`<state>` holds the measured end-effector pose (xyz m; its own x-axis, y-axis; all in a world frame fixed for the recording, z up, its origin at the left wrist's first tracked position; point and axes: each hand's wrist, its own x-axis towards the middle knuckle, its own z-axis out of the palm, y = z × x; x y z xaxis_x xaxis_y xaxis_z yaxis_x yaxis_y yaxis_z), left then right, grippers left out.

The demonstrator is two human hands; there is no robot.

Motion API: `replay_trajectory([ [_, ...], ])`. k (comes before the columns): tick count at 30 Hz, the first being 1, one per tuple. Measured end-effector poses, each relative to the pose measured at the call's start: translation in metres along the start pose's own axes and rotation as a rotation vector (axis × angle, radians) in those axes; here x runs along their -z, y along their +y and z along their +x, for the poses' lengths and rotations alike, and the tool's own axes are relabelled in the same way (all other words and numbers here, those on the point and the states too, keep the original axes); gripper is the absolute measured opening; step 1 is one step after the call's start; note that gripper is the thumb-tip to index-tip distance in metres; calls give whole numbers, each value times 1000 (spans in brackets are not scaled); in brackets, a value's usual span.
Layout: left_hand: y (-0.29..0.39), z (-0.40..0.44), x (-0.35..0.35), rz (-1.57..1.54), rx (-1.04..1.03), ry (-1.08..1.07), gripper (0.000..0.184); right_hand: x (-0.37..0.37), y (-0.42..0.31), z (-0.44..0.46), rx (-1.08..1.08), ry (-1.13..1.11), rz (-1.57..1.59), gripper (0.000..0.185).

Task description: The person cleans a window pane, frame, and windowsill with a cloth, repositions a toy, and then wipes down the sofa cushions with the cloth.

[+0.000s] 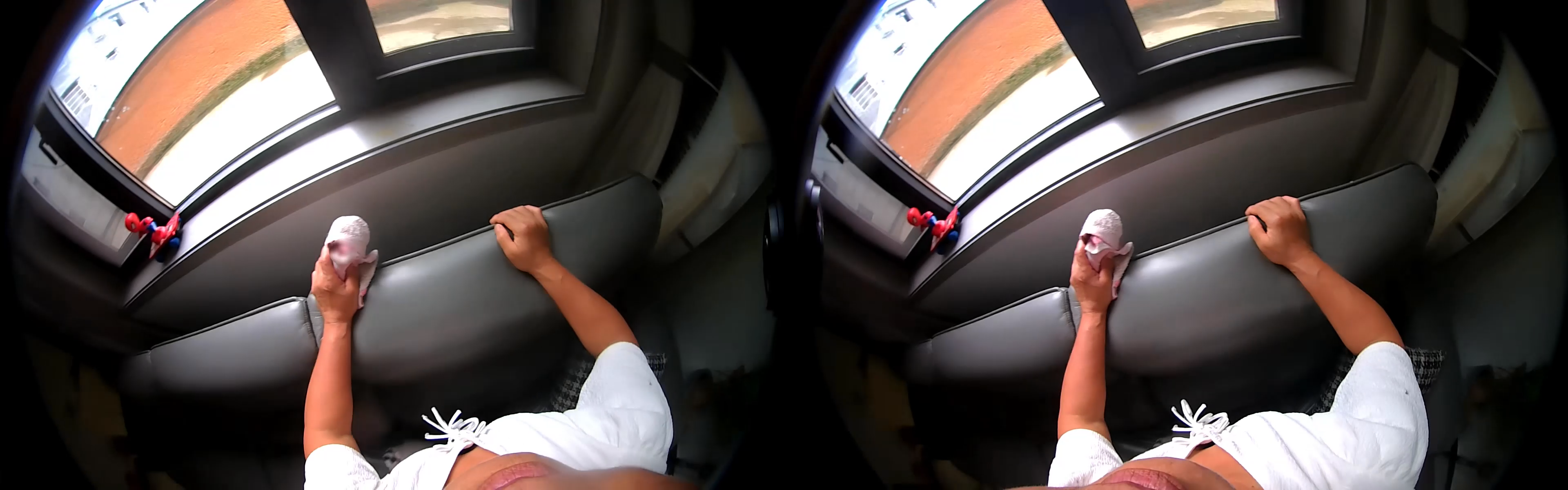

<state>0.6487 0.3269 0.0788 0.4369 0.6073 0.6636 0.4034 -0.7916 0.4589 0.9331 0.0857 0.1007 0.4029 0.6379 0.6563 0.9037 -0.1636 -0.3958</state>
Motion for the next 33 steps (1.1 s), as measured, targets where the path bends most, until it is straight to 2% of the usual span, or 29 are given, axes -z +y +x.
replay_trajectory([
  [6,5,9,9,86,-38,-102,61,1,-4,5,3,47,-16,11],
  [8,5,20,15,-30,-22,-183,57,0,-3,5,-13,60,-3,12],
  [10,0,38,1,-331,100,-268,53,5,-3,6,-21,66,-14,12],
  [12,26,71,-15,-698,366,-416,48,3,-2,1,-35,65,-8,12],
  [16,75,105,-88,-1230,274,-436,36,11,-16,9,-33,120,-108,10],
  [17,82,96,-99,-1180,116,-334,36,11,-17,11,-40,97,-131,10],
  [18,82,87,-88,-1024,45,-540,41,10,-12,6,-46,76,-144,9],
  [20,78,93,-84,-1052,50,-905,54,16,-20,12,-99,-13,-132,8],
  [22,82,92,-82,-1047,-71,-765,57,14,-17,8,-80,10,-187,9],
  [30,107,87,-81,-1156,196,-743,49,29,-10,-10,-103,-68,-361,9],
  [33,106,82,-88,-1166,264,-750,51,26,-8,-18,-124,-65,-389,10],
])
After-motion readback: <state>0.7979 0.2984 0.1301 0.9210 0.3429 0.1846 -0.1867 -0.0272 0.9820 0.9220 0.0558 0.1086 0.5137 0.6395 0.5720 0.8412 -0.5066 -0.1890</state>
